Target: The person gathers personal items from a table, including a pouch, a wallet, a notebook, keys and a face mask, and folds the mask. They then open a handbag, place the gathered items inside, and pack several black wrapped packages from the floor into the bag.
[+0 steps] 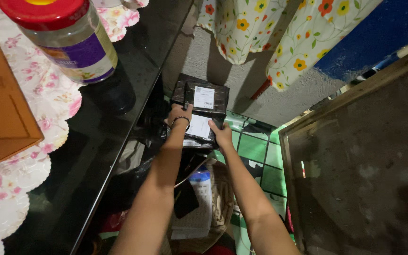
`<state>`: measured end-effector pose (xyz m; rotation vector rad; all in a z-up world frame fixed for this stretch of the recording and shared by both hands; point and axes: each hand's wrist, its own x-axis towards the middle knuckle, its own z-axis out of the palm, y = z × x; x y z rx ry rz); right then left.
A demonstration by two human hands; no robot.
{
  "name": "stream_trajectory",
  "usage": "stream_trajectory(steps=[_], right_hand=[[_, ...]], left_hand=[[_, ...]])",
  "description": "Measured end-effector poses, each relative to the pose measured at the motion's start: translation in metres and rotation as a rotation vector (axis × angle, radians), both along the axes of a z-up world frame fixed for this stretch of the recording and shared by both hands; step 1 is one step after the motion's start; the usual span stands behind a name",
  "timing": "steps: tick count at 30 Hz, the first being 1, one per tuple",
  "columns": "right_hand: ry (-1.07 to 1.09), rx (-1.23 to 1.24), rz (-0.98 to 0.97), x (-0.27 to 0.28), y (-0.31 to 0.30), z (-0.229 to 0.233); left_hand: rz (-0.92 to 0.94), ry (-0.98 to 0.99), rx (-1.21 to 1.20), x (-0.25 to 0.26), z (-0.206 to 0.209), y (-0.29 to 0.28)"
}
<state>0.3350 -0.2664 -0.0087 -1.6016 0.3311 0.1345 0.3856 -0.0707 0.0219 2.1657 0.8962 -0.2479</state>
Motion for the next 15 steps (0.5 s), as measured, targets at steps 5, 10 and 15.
stream_trajectory(steps=[5,10,15], right_hand=[[-0.025,0.216,-0.018,-0.002,-0.003,-0.001],[0.016,0.276,-0.071,-0.004,-0.038,0.000],[-0.013,0.539,-0.195,0.012,-0.083,0.011]], left_hand=[[-0.004,0.072,-0.049,0.009,0.003,0.003],[-0.032,0.084,-0.080,0.023,-0.027,0.007],[-0.018,-0.074,-0.102,0.023,-0.054,0.012]])
